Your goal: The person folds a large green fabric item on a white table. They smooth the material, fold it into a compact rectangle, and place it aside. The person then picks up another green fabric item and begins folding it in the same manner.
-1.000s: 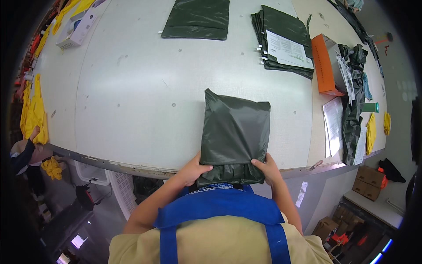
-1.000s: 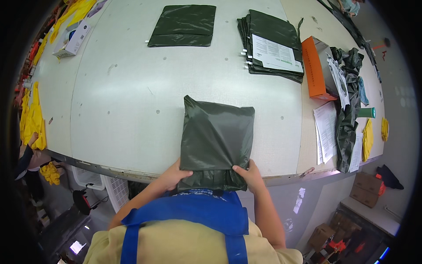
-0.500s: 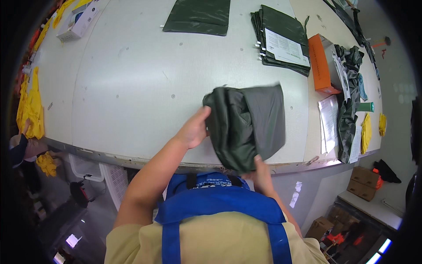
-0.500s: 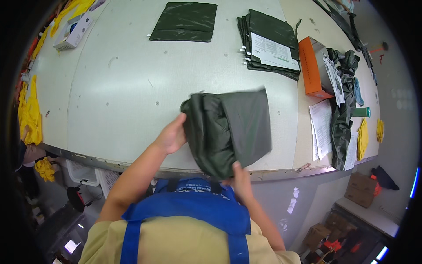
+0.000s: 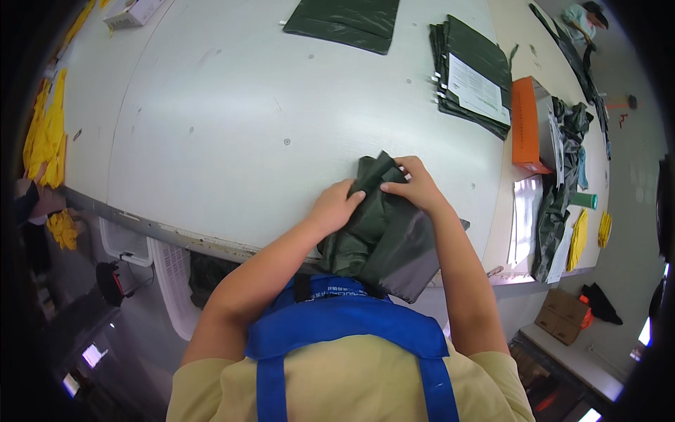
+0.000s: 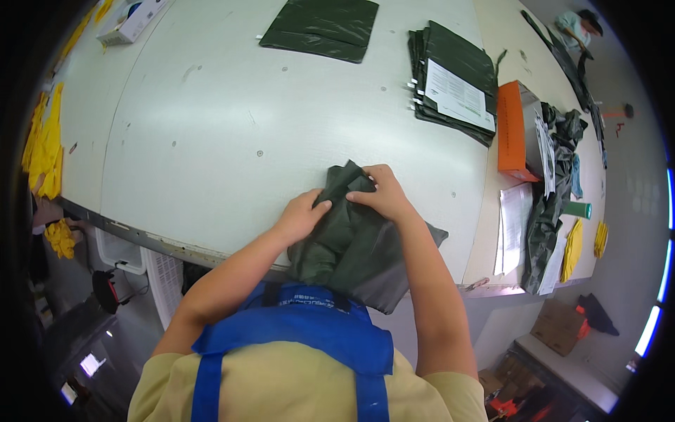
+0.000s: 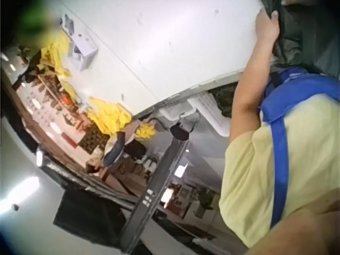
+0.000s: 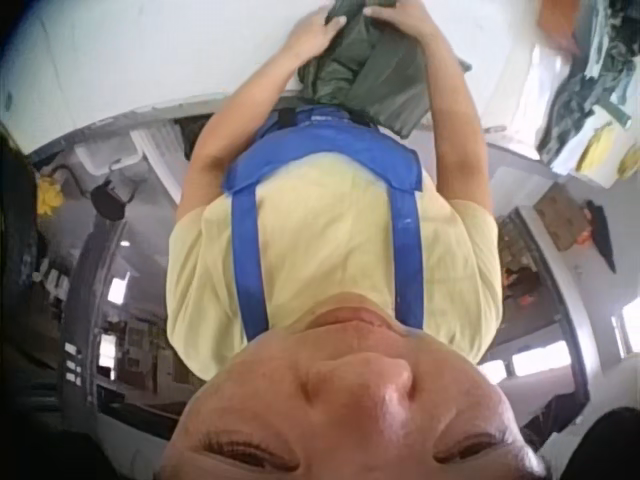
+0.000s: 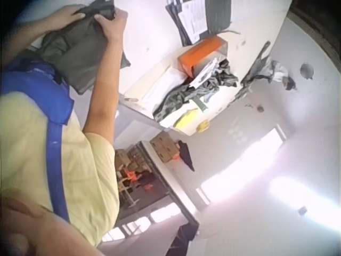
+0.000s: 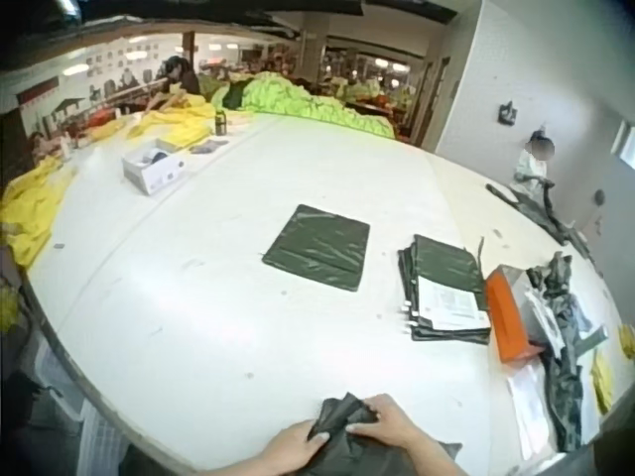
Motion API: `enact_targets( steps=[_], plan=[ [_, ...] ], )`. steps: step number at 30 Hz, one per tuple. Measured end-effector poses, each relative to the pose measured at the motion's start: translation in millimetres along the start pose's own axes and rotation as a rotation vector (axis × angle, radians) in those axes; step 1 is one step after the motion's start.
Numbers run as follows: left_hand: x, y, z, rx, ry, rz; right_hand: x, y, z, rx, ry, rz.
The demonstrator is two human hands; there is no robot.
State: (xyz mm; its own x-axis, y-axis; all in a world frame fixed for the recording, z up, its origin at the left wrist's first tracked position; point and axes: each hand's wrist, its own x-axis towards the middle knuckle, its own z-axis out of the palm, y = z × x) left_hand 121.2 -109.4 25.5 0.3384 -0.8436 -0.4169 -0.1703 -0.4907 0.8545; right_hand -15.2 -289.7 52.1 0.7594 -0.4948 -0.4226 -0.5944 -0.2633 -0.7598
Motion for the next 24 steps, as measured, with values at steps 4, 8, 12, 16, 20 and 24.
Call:
enact_targets(
  steps=[4, 8, 12, 16, 20, 24],
  plan=[
    [-44.7, 29.7, 7.2, 0.01, 0.042, 0.246, -33.5, -18.6, -0.2, 0.427, -0.094, 0.021],
    [-27.9, 4.9, 29.6, -0.229, -0.093, 0.182, -44.6, -17.2, -7.6, 0.303, -0.141, 0.026],
    [-6.9, -9.7, 37.9, -0.233, -0.081, 0.03, -41.6, -17.6, -11.0, 0.147, -0.108, 0.13],
    [-7.8, -12.6, 57.2, 0.008, 0.247, 0.225, -33.5, -11.7, -12.9, 0.078, -0.091, 0.138],
    [-3.1, -2.5, 43.7, -0.066, 0.017, 0.121, -33.0, -10.8, -18.3, 0.197, -0.094, 0.209],
    [-20.7, 17.4, 38.1, -0.036, -0.012, 0.126, -36.0, -16.9, -26.6, 0.203, -0.18, 0.222]
  ],
)
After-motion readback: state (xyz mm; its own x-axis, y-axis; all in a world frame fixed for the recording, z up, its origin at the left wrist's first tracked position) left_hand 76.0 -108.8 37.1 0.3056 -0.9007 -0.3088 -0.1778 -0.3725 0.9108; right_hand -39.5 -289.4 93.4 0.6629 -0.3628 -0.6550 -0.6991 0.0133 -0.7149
